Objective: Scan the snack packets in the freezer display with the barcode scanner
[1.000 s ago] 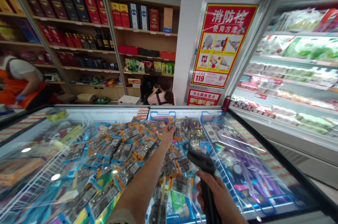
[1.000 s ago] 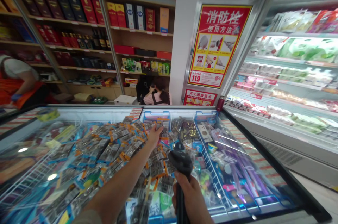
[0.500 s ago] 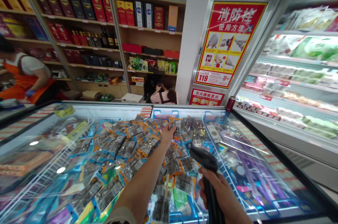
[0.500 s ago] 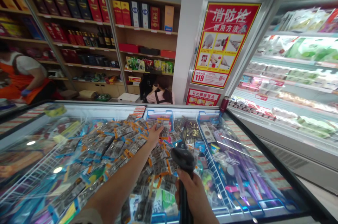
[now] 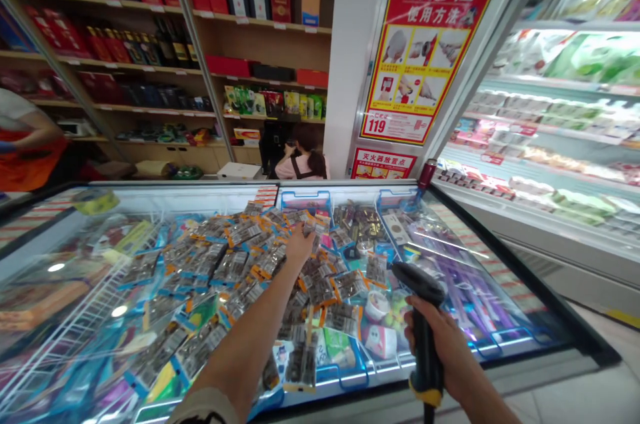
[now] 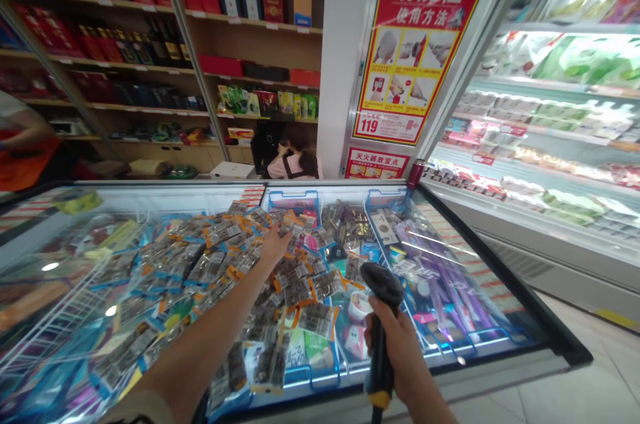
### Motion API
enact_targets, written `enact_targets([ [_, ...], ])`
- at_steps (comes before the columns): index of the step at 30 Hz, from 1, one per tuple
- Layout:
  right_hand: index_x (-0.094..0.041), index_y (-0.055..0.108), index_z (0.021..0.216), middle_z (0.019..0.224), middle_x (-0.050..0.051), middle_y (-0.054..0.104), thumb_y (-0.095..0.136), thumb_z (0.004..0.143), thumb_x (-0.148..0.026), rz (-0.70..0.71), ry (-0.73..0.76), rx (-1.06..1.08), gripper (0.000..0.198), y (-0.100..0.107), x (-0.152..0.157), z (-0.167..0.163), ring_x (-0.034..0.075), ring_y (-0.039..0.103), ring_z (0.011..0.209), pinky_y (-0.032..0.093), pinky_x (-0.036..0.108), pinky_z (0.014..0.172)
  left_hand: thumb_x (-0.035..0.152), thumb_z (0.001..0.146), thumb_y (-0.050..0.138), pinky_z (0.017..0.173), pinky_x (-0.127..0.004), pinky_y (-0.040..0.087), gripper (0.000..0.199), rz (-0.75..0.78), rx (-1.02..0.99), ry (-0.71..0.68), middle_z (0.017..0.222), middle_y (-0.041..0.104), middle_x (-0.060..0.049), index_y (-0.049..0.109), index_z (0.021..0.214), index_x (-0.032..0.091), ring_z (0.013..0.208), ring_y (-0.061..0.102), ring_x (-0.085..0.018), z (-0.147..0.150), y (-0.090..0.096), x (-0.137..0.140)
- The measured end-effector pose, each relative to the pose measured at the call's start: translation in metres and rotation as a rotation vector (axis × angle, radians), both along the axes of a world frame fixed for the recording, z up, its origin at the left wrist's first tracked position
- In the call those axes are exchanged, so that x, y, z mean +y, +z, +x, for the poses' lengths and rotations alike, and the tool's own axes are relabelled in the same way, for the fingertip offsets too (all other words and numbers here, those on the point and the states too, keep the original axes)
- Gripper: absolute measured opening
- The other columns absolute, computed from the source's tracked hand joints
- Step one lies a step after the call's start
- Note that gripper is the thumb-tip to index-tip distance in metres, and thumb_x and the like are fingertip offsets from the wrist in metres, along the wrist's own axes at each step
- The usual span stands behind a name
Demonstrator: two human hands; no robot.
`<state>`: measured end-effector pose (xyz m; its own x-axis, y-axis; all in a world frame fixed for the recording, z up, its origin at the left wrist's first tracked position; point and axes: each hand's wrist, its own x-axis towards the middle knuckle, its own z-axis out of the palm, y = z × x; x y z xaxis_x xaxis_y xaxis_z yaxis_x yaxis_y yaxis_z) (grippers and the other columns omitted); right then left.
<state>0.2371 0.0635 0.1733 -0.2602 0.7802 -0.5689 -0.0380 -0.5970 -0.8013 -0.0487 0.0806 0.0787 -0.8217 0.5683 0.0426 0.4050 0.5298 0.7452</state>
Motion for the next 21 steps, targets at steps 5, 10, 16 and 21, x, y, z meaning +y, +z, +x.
enact_targets([
  [5, -0.017, 0.049, 0.073, 0.043, -0.006, 0.051, 0.067, 0.056, -0.034, -0.047, -0.128, -0.019, 0.030, -0.015, 0.018, 0.031, 0.007, 0.046, 0.034, 0.035, 0.016, 0.032, 0.031, 0.071, 0.047, 0.083, -0.042, 0.033, 0.044, -0.313, 0.402, 0.025, 0.102, 0.056, -0.013, 0.046, 0.112, 0.016, 0.100, 0.048, -0.029, -0.002, 0.009, -0.021],
  [10, -0.016, 0.049, 0.073, 0.043, -0.006, 0.051, 0.066, 0.057, -0.033, -0.068, -0.129, -0.007, 0.029, -0.026, 0.027, 0.039, 0.007, 0.046, 0.034, 0.035, 0.016, 0.032, 0.028, 0.073, 0.045, 0.088, -0.039, 0.030, 0.040, -0.272, 0.535, -0.151, 0.118, 0.045, -0.009, 0.045, 0.113, 0.022, 0.107, 0.039, -0.025, 0.055, 0.010, 0.007],
  [16, -0.016, 0.050, 0.078, 0.045, -0.006, 0.053, 0.067, 0.055, -0.035, -0.098, -0.098, -0.036, 0.034, -0.031, 0.037, 0.039, 0.008, 0.049, 0.036, 0.038, 0.017, 0.034, 0.030, 0.068, 0.053, 0.090, -0.047, 0.022, 0.048, -0.345, 0.356, -0.481, 0.100, 0.053, -0.013, 0.045, 0.114, 0.018, 0.102, 0.042, -0.028, 0.155, -0.037, 0.063],
  [21, -0.015, 0.051, 0.081, 0.043, -0.005, 0.054, 0.069, 0.053, -0.034, -0.147, -0.037, -0.083, 0.039, -0.037, 0.044, 0.048, 0.009, 0.050, 0.035, 0.040, 0.017, 0.034, 0.019, 0.074, 0.044, 0.092, -0.049, 0.019, 0.037, -0.393, 0.321, -0.486, 0.098, 0.053, -0.015, 0.049, 0.110, 0.016, 0.100, 0.044, -0.026, 0.169, -0.052, 0.068],
])
